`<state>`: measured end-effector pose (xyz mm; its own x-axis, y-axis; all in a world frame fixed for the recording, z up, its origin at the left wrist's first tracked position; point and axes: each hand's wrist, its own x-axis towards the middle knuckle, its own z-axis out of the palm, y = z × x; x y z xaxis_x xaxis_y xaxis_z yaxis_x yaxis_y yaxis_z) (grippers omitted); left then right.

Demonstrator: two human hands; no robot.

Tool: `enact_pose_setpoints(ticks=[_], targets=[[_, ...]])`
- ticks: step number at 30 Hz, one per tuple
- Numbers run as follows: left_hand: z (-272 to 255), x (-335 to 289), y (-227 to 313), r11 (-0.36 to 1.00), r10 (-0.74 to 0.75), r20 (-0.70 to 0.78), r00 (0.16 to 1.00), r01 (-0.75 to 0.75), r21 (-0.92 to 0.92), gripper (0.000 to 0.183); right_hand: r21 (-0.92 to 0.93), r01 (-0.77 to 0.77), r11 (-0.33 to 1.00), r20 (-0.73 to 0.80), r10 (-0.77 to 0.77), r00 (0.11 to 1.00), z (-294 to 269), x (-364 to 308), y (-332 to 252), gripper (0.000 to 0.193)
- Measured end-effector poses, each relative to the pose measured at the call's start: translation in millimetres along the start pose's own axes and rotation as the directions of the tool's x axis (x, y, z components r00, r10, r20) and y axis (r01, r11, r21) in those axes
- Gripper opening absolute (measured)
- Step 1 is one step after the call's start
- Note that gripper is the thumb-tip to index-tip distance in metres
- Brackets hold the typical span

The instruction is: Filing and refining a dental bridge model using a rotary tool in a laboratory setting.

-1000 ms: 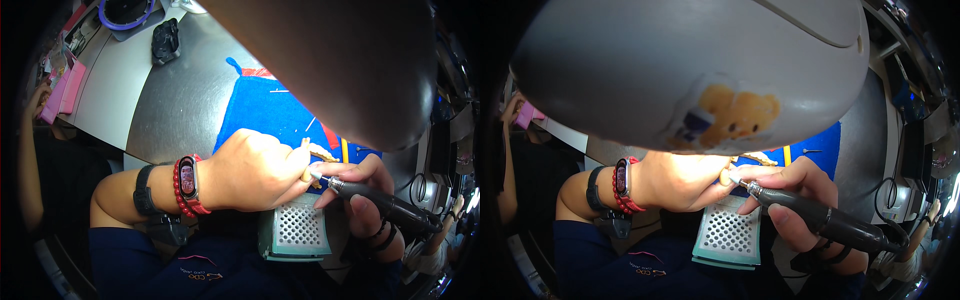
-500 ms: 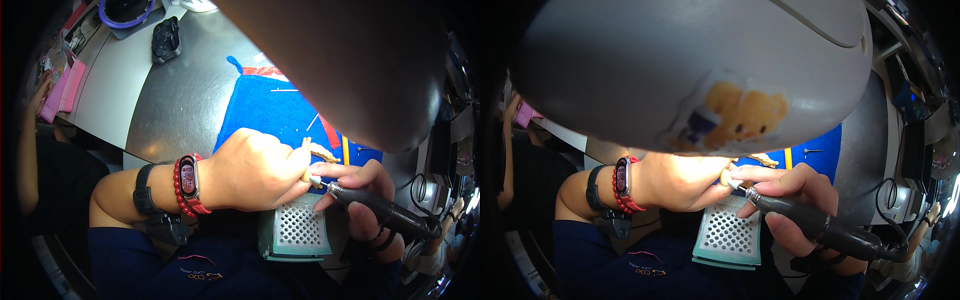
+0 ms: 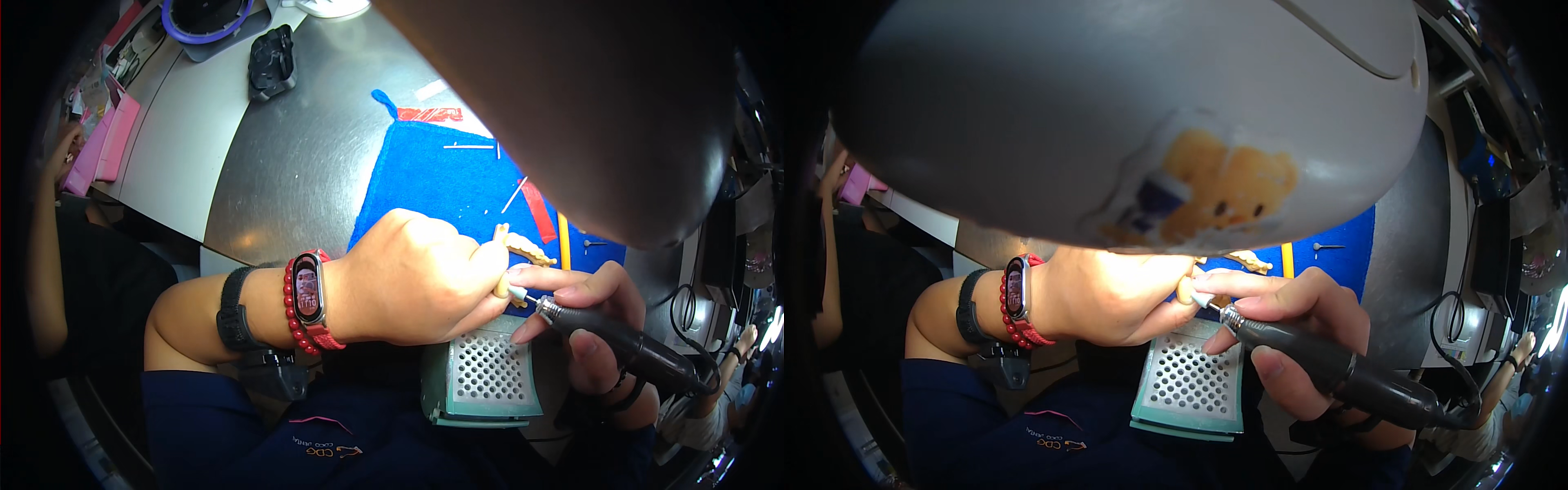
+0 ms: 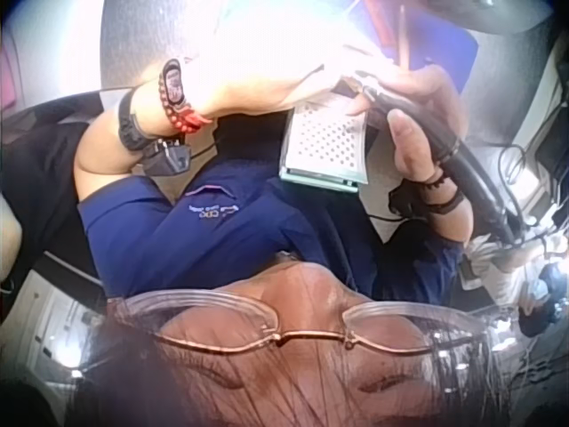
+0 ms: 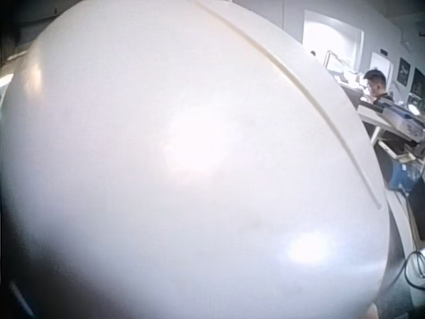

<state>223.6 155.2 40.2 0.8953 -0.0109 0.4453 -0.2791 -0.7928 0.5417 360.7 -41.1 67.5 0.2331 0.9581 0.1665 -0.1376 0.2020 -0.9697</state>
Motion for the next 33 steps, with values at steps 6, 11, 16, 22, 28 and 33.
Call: enact_pose_setpoints(ticks=[6, 11, 16, 22, 28, 33], targets=[[-2, 3, 0, 0.995, 0.047, -0.026, 0.999, -0.044, 0.095, 0.028, -0.086, -0.1, 0.991, -0.109, 0.091, 0.99, 12, 0, -7, 0.037], [-6, 3, 4, 0.994, 0.039, -0.005, 0.999, -0.038, 0.103, 0.024, -0.031, 0.011, 0.999, -0.029, -0.012, 1.0, 5, -1, -2, 0.029], [-5, 3, 3, 0.998, 0.029, 0.015, 0.999, -0.03, 0.049, 0.022, -0.221, -0.065, 0.973, -0.081, 0.048, 0.996, 11, -2, -12, 0.04], [-4, 3, 3, 0.995, 0.023, -0.029, 0.999, -0.02, 0.101, 0.023, -0.216, -0.056, 0.975, -0.075, 0.04, 0.996, 12, -4, -9, 0.04], [-1, 1, 2, 0.996, 0.031, -0.009, 0.999, -0.03, 0.081, 0.024, -0.097, 0.029, 0.995, -0.046, -0.033, 0.998, 10, -3, -3, 0.031], [-3, 1, 1, 0.99, 0.053, -0.022, 0.998, -0.05, 0.135, 0.026, -0.122, 0.035, 0.992, -0.062, -0.043, 0.997, 13, -3, -3, 0.031]])
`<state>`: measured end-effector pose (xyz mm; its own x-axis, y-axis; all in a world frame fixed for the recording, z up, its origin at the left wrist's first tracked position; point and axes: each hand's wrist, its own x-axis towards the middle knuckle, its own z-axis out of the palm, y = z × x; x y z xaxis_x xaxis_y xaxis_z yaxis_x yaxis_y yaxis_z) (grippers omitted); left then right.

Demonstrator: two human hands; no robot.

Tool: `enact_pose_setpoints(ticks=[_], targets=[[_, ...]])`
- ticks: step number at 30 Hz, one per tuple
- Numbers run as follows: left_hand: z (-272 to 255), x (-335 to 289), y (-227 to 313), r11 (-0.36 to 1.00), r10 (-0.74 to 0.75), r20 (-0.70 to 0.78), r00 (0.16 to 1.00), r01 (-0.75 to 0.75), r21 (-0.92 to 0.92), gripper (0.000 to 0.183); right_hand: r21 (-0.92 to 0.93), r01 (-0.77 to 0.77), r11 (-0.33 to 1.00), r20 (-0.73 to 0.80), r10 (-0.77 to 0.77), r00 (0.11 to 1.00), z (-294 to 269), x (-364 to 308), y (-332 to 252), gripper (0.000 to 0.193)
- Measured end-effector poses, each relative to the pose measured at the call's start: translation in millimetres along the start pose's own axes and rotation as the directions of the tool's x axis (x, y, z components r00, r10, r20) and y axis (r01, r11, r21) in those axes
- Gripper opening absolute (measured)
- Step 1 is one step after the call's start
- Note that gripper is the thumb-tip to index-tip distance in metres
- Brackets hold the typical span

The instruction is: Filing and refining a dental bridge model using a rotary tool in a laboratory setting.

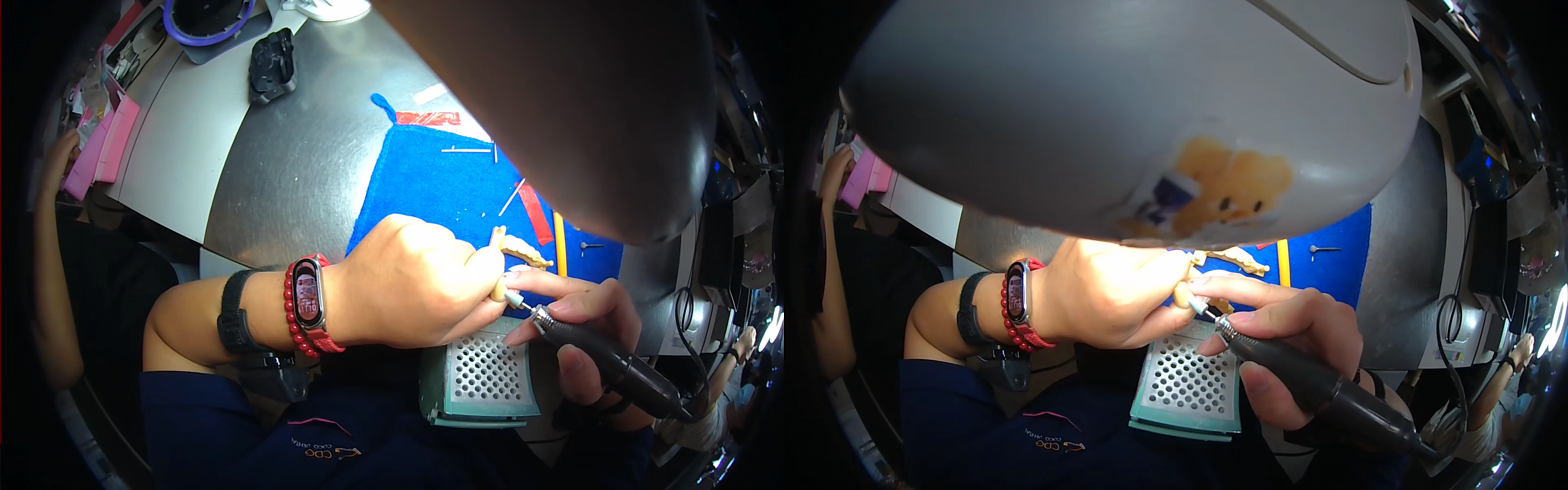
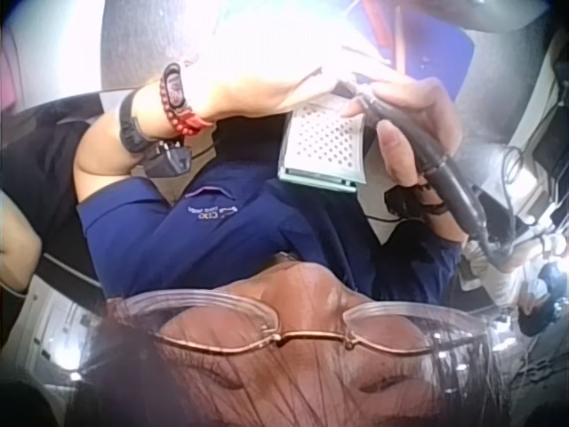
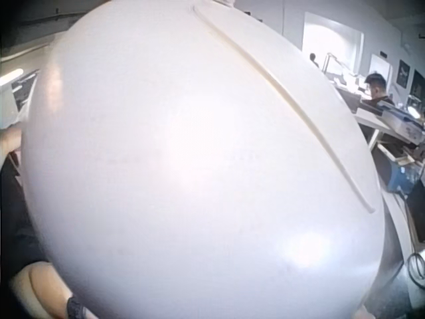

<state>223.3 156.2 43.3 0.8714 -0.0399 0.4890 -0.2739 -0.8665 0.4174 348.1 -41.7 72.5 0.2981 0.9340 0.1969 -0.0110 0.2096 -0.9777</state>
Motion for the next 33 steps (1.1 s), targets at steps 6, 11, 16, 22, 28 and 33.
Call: enact_pose_setpoints(ticks=[6, 11, 16, 22, 28, 33], targets=[[-3, 2, 1, 1.0, 0.008, -0.005, 1.0, -0.008, -0.018, 0.029, -0.063, -0.033, 0.997, 0.013, 0.034, 0.999, -2, -2, -3, 0.035], [-2, 1, 0, 1.0, 0.009, -0.006, 1.0, -0.009, -0.012, 0.028, -0.08, -0.101, 0.992, 0.027, 0.104, 0.994, -1, -1, -8, 0.037], [-3, 3, 1, 1.0, 0.005, -0.007, 1.0, -0.005, -0.018, 0.025, -0.067, -0.091, 0.994, 0.04, 0.094, 0.995, -2, -1, -8, 0.038], [-2, 4, -1, 0.998, 0.047, -0.049, 0.998, -0.049, -0.041, 0.023, 0.031, -0.086, 0.996, -0.015, 0.087, 0.996, -2, -2, -9, 0.029], [-4, 4, 0, 1.0, 0.01, 0.015, 1.0, -0.01, -0.028, 0.024, 0.202, -0.146, 0.968, 0.034, 0.142, 0.989, -11, 1, -1, 0.029], [-1, 3, -1, 0.997, 0.028, -0.018, 0.999, -0.029, -0.072, 0.027, 0.243, -0.147, 0.959, 0.03, 0.144, 0.989, -11, 0, 2, 0.029]])
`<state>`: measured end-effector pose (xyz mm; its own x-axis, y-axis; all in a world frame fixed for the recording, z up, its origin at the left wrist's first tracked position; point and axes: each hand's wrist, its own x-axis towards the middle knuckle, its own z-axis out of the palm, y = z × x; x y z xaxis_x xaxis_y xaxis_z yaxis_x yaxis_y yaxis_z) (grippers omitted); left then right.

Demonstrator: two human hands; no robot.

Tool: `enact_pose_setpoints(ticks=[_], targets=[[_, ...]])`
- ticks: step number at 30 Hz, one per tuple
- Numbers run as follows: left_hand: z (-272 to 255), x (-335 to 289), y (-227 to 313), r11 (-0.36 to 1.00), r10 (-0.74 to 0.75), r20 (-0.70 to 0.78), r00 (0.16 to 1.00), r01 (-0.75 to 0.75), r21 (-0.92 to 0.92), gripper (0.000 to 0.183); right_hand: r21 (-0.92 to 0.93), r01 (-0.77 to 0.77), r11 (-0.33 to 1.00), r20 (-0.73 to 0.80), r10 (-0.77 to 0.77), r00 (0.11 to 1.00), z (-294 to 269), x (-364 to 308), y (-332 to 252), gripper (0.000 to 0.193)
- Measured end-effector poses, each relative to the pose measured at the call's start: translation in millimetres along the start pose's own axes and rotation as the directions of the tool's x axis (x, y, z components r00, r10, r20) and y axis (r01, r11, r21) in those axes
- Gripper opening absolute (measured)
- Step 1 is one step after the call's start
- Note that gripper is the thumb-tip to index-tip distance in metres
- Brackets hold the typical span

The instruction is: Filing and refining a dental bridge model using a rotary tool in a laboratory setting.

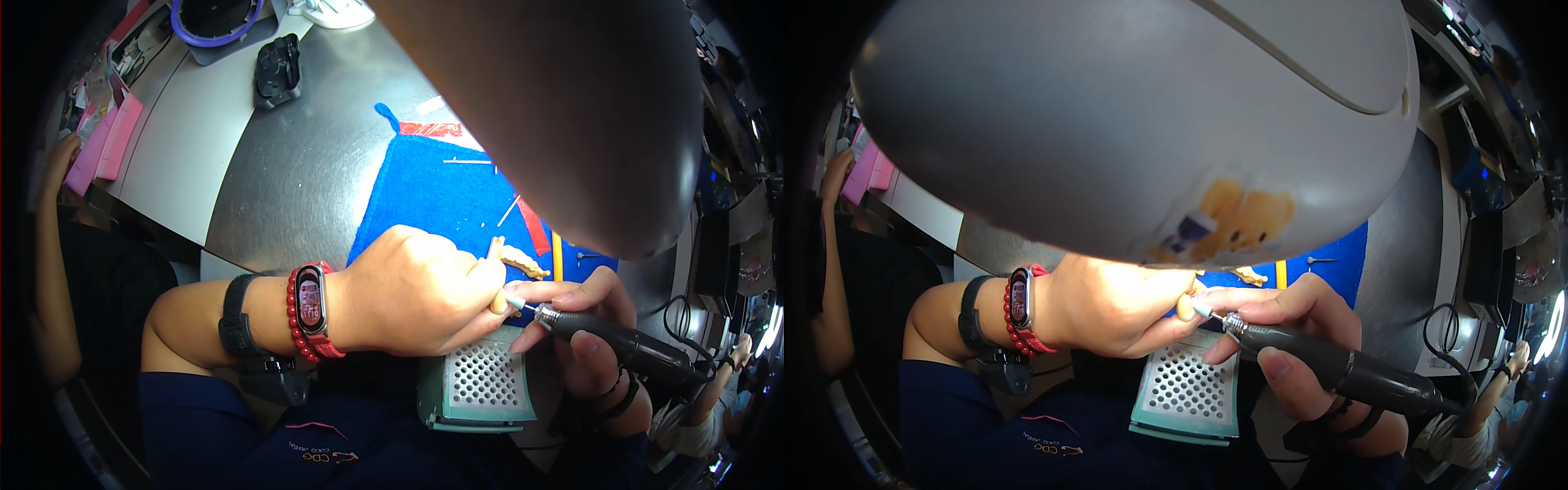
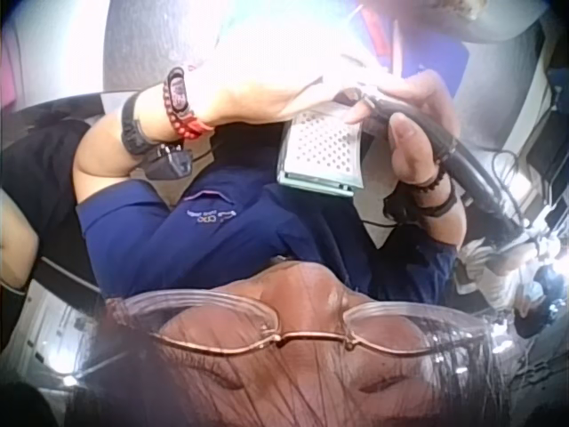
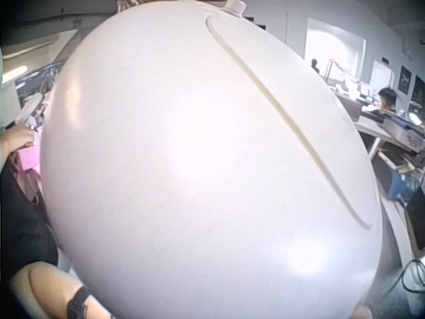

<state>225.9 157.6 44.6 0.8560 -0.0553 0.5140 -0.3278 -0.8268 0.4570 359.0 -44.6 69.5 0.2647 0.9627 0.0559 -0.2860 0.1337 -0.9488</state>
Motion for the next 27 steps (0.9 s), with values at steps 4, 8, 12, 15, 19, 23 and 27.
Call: enact_pose_setpoints(ticks=[4, 8, 12, 15, 19, 23, 27], targets=[[-4.6, 0.2, 1.9, 1.0, -0.017, 0.085, 0.996, 0.017, 0.002, 0.027, -0.004, 0.025, 1.0, 0.016, -0.025, 1.0, -0.4, 1.0, 1.1, 0.03], [-1.5, 0.3, 0.6, 1.0, -0.018, 0.04, 0.999, 0.018, 0.0, 0.026, 0.001, 0.021, 1.0, 0.023, -0.021, 1.0, -2.1, 1.8, 2.3, 0.031], [-3.1, -0.1, -1.1, 1.0, -0.006, 0.04, 0.999, 0.006, -0.001, 0.028, -0.005, 0.021, 1.0, 0.029, -0.021, 0.999, -0.9, 2.6, 0.7, 0.03], [-5.3, 1.5, 0.7, 1.0, -0.019, 0.057, 0.998, 0.018, 0.012, 0.031, -0.003, 0.005, 1.0, 0.02, -0.005, 1.0, 0.6, 2.3, -0.7, 0.03], [-6.4, 2.9, 2.8, 1.0, -0.03, 0.071, 0.997, 0.029, 0.008, 0.031, 0.003, 0.023, 1.0, -0.001, -0.023, 1.0, -0.4, 1.6, 1.7, 0.03], [-3.5, 0.8, 2.8, 0.999, -0.033, 0.055, 0.998, 0.033, 0.013, 0.029, 0.004, 0.024, 1.0, 0.003, -0.024, 1.0, 0.2, 1.3, 1.7, 0.029], [-3.7, 0.8, 2.5, 1.0, -0.018, 0.032, 0.999, 0.018, 0.005, 0.027, 0.001, 0.031, 1.0, 0.025, -0.031, 0.999, -0.7, 1.0, 1.9, 0.029]])
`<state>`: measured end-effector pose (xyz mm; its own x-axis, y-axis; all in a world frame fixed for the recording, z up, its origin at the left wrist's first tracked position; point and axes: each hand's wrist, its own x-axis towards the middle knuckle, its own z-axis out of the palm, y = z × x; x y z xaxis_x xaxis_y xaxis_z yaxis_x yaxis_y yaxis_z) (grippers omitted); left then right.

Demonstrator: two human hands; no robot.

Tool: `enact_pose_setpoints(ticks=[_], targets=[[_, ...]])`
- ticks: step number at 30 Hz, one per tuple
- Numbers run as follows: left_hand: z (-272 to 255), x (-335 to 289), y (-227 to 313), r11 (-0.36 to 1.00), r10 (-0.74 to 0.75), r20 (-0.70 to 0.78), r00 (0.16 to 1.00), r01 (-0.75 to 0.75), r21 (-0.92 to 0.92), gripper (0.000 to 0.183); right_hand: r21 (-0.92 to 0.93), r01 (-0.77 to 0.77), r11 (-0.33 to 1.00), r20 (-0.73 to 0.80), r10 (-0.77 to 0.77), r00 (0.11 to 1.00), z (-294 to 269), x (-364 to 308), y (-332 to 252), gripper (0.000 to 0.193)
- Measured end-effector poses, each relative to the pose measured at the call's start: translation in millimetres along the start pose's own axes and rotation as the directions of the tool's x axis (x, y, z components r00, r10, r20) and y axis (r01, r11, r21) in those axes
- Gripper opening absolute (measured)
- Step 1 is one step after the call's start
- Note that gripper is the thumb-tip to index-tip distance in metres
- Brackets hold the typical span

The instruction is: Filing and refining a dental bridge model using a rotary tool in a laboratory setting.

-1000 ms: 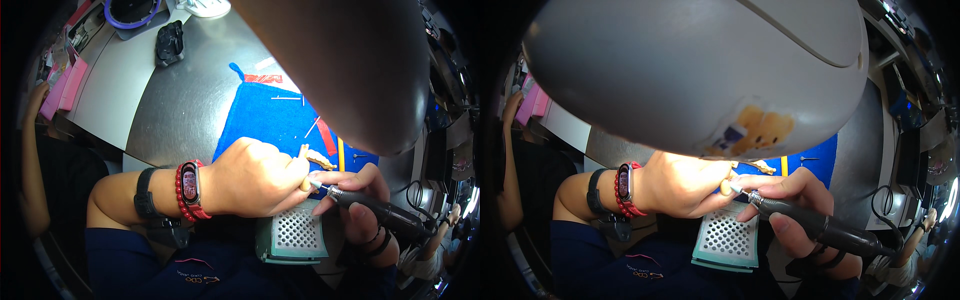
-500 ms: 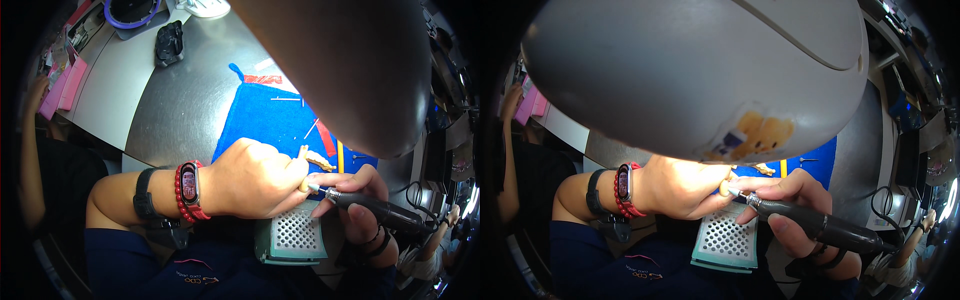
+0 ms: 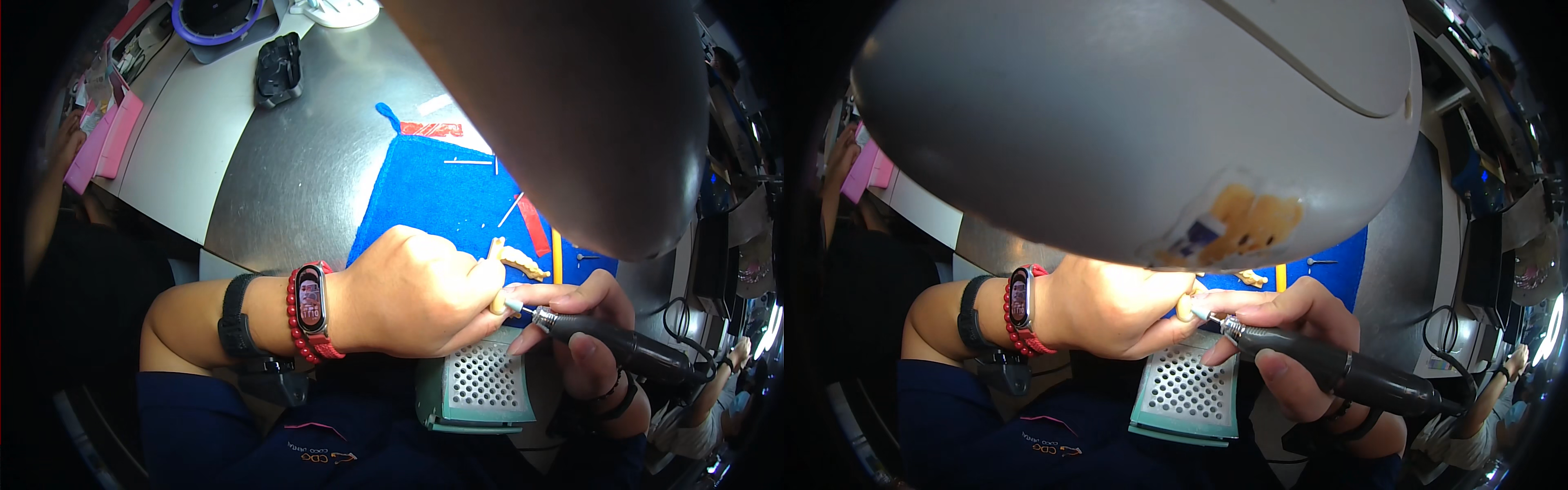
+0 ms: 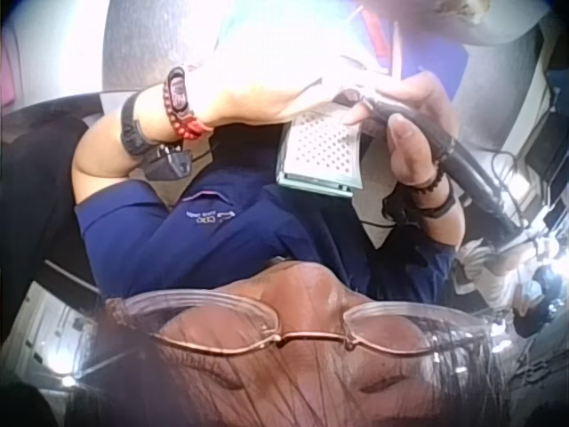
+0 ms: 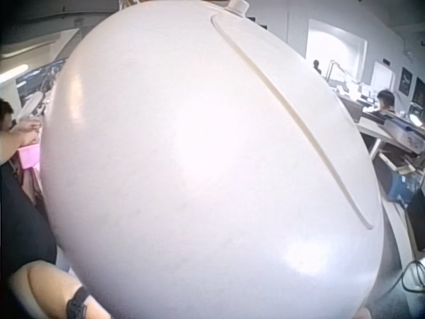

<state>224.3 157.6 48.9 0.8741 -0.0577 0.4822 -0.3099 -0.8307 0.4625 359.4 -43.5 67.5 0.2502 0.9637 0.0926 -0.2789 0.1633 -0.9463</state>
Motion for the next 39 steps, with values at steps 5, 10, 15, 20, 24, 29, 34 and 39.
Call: enact_pose_setpoints(ticks=[5, 10, 15, 20, 24, 29, 34, 39], targets=[[0.7, -0.4, -2.2, 1.0, 0.007, 0.002, 1.0, -0.007, -0.025, 0.024, -0.008, -0.028, 1.0, 0.002, 0.028, 1.0, 3.1, 1.0, -4.9, 0.029], [3.2, 0.1, -1.7, 1.0, 0.022, -0.037, 0.999, -0.022, -0.006, 0.023, 0.003, -0.027, 1.0, -0.01, 0.027, 1.0, 1.2, -0.4, -3.4, 0.029], [-1.0, 0.8, 0.1, 1.0, 0.02, -0.011, 1.0, -0.02, 0.01, 0.023, 0.012, -0.035, 0.999, -0.016, 0.035, 0.999, 1.5, -0.4, -3.3, 0.029], [-1.0, -1.1, 0.9, 1.0, 0.002, 0.02, 1.0, -0.002, -0.001, 0.023, -0.015, -0.024, 1.0, 0.017, 0.024, 1.0, 1.2, 0.5, -3.6, 0.029], [1.7, -1.2, 0.1, 1.0, 0.009, -0.023, 1.0, -0.009, -0.006, 0.023, 0.002, -0.007, 1.0, 0.024, 0.007, 1.0, 1.0, 0.0, -3.3, 0.029], [1.6, -0.7, -1.0, 1.0, 0.012, -0.023, 1.0, -0.012, -0.01, 0.023, -0.007, -0.018, 1.0, 0.024, 0.018, 1.0, 1.2, -0.7, -4.0, 0.03], [3.2, -1.5, -3.5, 0.999, 0.031, -0.023, 0.999, -0.032, -0.021, 0.023, -0.049, -0.002, 0.999, 0.051, 0.004, 0.999, 2.3, -1.4, -5.8, 0.029], [4.3, -2.1, -2.5, 0.999, 0.036, -0.051, 0.998, -0.036, 0.008, 0.023, -0.007, 0.002, 1.0, 0.02, -0.002, 1.0, 1.7, -0.7, -4.4, 0.029]])
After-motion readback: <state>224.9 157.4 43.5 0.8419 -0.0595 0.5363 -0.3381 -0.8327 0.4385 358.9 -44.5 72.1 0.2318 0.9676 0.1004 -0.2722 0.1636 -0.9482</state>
